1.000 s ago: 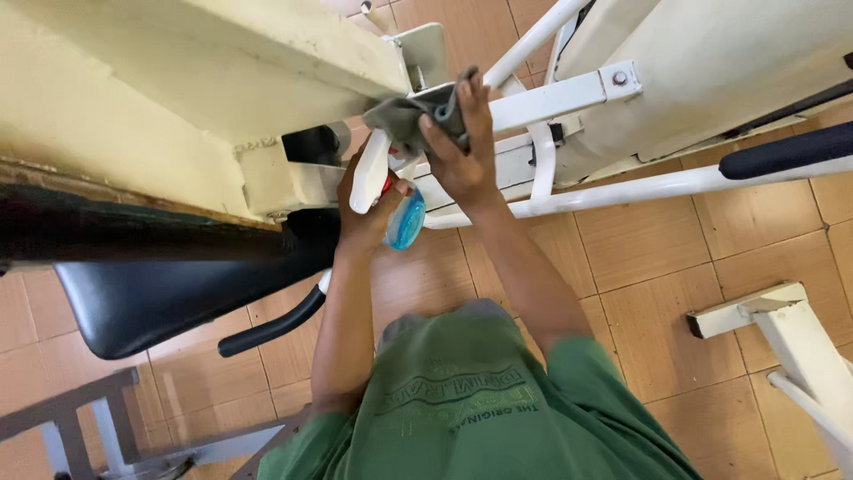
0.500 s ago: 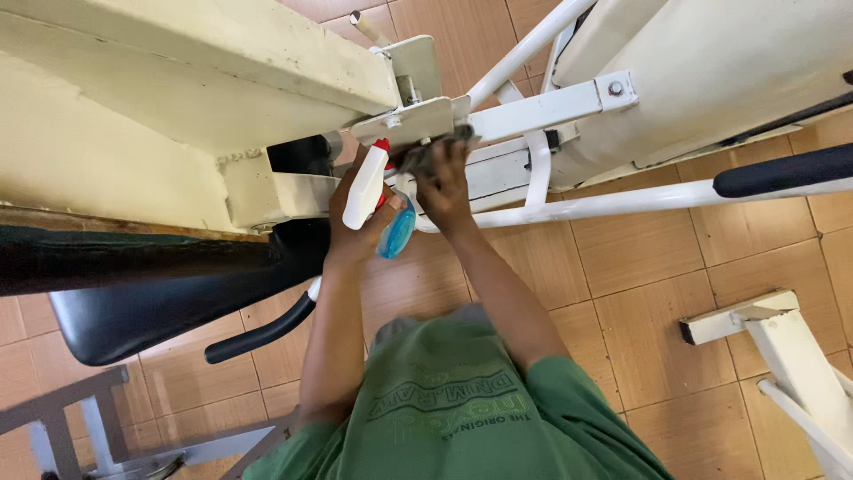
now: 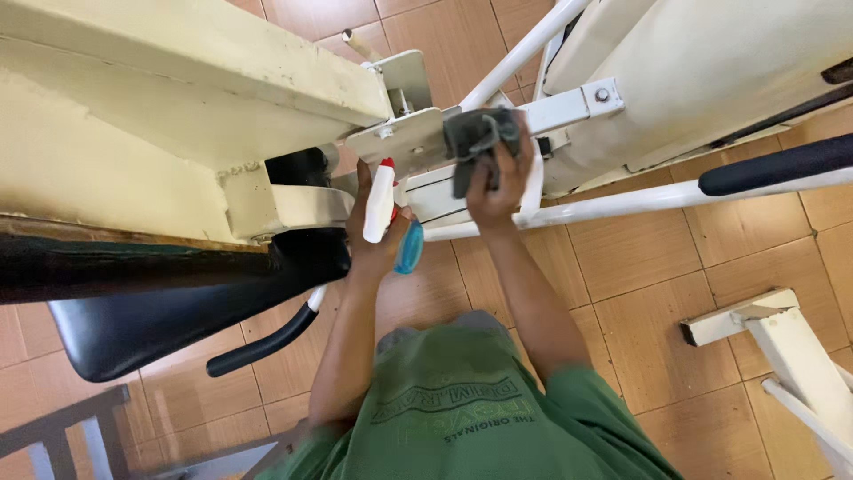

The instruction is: The person cleans a gym machine by spraying liquid from a bottle onto the leather seat and frame and then wiping the surfaces with a cloth.

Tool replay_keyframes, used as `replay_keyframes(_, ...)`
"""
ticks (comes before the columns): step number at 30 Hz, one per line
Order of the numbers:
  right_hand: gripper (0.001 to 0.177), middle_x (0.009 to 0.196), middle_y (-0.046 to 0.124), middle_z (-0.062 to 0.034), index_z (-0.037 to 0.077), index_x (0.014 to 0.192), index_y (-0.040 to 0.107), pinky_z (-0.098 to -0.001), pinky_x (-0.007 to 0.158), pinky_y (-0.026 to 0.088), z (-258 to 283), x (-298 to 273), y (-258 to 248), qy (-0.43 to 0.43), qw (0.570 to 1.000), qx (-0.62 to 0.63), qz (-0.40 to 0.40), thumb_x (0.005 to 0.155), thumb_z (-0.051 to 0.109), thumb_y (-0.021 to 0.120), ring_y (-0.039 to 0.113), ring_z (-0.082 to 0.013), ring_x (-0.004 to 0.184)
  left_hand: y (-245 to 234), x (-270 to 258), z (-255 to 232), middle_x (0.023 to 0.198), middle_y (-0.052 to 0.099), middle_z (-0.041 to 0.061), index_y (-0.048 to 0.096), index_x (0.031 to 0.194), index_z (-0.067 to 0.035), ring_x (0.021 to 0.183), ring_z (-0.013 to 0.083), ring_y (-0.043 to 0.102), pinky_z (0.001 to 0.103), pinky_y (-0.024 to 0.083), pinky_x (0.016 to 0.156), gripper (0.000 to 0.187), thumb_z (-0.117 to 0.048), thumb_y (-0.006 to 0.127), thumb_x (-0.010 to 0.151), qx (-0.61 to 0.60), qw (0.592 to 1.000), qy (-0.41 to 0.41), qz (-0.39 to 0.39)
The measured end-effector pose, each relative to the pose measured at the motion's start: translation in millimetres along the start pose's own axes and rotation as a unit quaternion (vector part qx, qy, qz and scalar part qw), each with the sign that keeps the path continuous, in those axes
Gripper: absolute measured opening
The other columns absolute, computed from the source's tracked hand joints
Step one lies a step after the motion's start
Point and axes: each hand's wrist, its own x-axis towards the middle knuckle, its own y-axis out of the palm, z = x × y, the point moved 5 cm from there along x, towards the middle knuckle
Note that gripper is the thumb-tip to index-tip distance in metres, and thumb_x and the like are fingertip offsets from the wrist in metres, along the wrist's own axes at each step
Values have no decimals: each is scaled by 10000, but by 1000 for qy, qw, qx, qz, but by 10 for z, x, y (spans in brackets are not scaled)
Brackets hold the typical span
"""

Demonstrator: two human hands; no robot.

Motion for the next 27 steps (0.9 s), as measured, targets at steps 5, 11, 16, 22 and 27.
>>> replay_keyframes(5,453,1324,560,-334,-41,1356,589,-520,1016,510,-113,-350,428,82,981,128,123,1018,259,618,596,-473,1237,6,149,-42,1087,689,195,329,1606,-72,836,216,710,375,655,756,780,-66,737,941,-56,998,-5,4)
replay_keyframes(11,415,1372,531,-275,63,1363,654,-544,954,534,-335,-671,361,-36,993,26,107,951,27,686,629,-466,1161,-73,227,-269,1217,679,156,435,1548,-75,841,152,671,358,612,782,801,-116,827,851,-13,999,-23,31)
replay_keyframes(16,385,1406,466,-197,108,1356,678,-564,1003,535,-535,-275,157,84,985,-77,133,1014,-14,550,606,-443,1202,-41,321,-388,1102,687,145,428,1556,-112,760,147,687,335,631,739,805,-18,791,843,-55,996,-27,57)
replay_keyframes(22,345,1394,503,-164,94,1295,713,-526,1088,467,-692,-259,293,46,955,-11,292,1027,25,508,550,-414,1302,94,410,-537,843,690,117,472,1456,-31,739,166,695,356,585,726,640,-22,741,875,-21,996,0,83)
replay_keyframes(27,321,1363,547,-140,135,1270,700,-503,1086,455,-807,-250,357,0,940,-58,336,996,38,563,575,-375,1282,80,434,-239,805,673,153,440,1443,13,734,230,724,383,609,718,616,-21,720,895,-36,996,5,82)
